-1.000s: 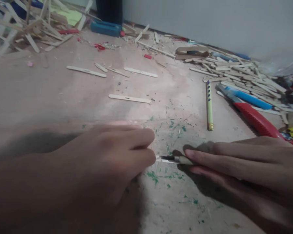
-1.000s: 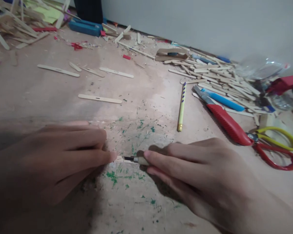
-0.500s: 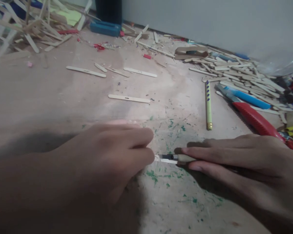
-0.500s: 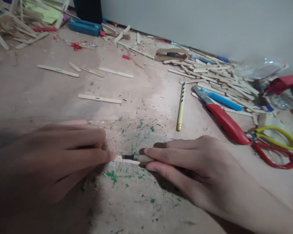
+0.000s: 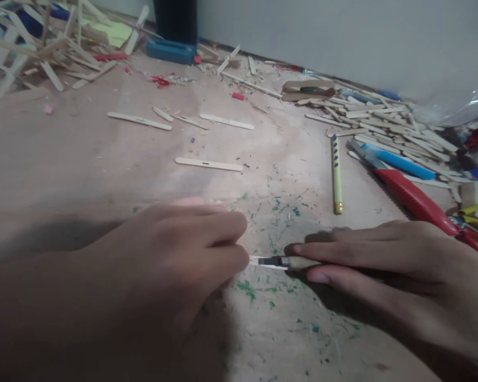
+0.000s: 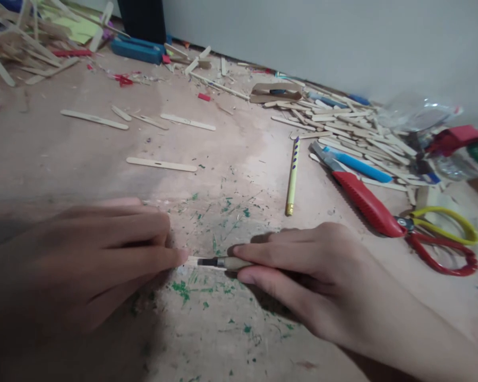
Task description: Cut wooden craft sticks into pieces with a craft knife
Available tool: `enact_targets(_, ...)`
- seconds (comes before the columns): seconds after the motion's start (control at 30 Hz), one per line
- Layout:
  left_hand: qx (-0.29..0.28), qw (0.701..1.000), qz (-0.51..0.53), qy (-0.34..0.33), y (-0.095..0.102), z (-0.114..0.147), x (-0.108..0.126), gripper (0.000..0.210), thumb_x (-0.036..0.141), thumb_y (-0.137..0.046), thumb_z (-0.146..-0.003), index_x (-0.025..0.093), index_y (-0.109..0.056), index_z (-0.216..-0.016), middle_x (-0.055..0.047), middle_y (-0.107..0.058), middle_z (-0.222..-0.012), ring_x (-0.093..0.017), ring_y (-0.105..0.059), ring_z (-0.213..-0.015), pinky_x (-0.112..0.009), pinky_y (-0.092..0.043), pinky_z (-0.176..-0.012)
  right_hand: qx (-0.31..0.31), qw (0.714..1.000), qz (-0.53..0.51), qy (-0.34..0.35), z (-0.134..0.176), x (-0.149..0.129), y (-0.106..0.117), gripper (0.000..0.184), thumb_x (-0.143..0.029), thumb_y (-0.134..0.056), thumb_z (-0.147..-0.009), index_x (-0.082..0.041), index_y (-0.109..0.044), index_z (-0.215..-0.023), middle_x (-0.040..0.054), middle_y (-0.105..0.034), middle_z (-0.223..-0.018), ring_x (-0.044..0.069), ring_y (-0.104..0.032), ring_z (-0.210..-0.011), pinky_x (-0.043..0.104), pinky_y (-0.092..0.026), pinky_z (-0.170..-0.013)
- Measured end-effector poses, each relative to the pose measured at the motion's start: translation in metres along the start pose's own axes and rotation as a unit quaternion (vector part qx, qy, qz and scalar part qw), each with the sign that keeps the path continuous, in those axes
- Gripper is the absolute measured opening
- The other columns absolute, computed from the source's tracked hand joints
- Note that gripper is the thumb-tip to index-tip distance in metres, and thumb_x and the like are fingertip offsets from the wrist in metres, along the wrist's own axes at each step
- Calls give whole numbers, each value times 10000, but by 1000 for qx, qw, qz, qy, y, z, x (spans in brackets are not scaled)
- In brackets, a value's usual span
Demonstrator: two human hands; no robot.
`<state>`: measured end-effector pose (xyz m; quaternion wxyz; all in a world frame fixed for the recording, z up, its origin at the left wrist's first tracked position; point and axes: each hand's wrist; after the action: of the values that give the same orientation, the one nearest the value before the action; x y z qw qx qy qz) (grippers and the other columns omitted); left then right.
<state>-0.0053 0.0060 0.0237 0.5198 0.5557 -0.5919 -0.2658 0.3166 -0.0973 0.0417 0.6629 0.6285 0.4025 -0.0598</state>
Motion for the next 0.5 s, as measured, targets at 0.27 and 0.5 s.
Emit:
enact_targets(0.27,37,998,-41,20,-13,-14,12,111,217,-817,-1110,262,-901,-1167,-51,-779,-1040,-259,-738,-963,-404,-718,-964,8,1000,11,-5,2,4,-1,392,-507,-628,-1386,-310,-966,-1362,36,-1017,-1253,234,-1011,-968,278,-836,-806)
enact_targets(0.5,-5,998,-47,-37,2,-3,-1,343,0,-648,-1172,222,-835,-989,-14,-768,-984,-209,-644,-795,-420,-584,-786,2,1000,24,7,0,-1,-3,401,-449,-598,-1391,-293,-968,-1393,78,-1016,-1206,279,-997,-884,358,-823,-712)
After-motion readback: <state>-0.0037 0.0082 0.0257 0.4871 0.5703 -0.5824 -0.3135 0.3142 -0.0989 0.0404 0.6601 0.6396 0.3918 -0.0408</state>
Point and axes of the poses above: each hand's wrist, its own z-axis away from the middle knuckle, its own y-axis out of the back of the hand, x = y × z
